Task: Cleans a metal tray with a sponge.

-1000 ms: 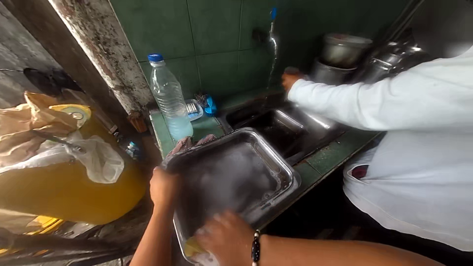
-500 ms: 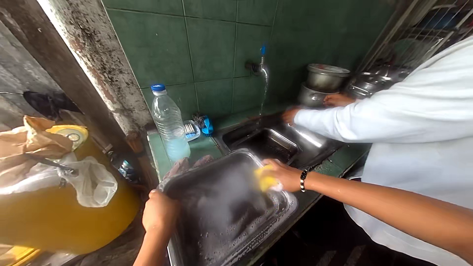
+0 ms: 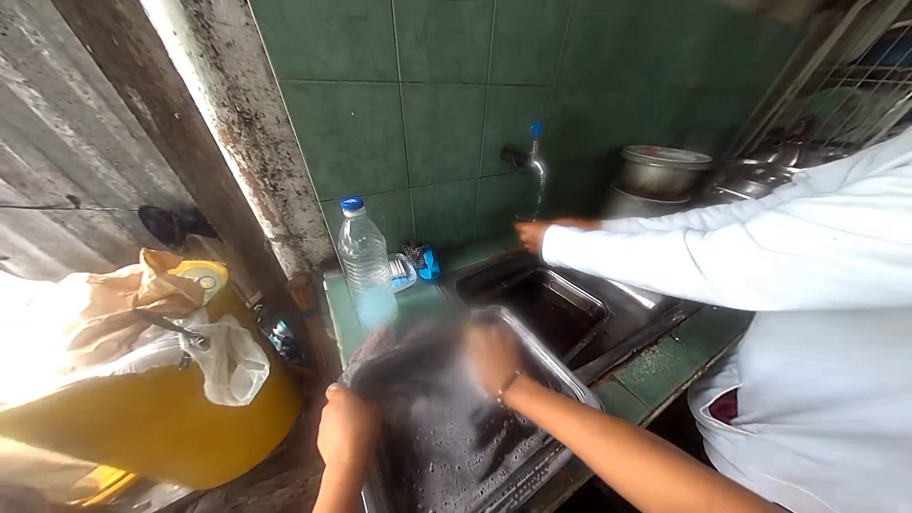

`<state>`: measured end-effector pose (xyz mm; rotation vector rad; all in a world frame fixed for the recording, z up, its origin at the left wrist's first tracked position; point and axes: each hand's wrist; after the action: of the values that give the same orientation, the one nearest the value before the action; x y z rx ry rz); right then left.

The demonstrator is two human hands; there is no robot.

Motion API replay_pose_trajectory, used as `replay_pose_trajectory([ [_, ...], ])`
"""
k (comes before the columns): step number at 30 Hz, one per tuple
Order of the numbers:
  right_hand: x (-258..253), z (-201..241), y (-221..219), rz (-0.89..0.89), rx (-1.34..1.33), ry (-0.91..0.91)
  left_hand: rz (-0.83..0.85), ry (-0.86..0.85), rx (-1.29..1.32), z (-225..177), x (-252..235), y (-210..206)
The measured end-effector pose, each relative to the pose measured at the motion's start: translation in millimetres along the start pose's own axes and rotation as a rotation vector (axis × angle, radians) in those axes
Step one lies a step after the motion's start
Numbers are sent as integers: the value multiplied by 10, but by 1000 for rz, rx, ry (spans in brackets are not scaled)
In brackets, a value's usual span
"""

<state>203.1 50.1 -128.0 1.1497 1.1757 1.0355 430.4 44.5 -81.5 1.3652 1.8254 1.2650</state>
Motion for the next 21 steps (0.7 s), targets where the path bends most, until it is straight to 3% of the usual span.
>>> replay_pose_trajectory([
  [4, -72, 423, 43, 40, -132, -162, 4, -5, 68, 30, 11, -13],
  [10, -75, 952, -154, -65, -380, 64, -25, 2, 173, 60, -24, -76],
  [16, -84, 1219, -278, -269, -861, -35, -44, -29, 185, 70, -33, -108],
  [21, 45, 1352, -185, -44, -819, 176, -73, -64, 229, 71, -1, -144],
])
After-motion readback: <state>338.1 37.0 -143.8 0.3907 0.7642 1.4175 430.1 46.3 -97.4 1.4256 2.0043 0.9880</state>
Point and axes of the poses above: each hand's wrist, its own x-axis away from the middle knuckle, its own y-axis out of the back of the hand, z = x × y, and after that the axes turned 13 degrees about -z, right-handed
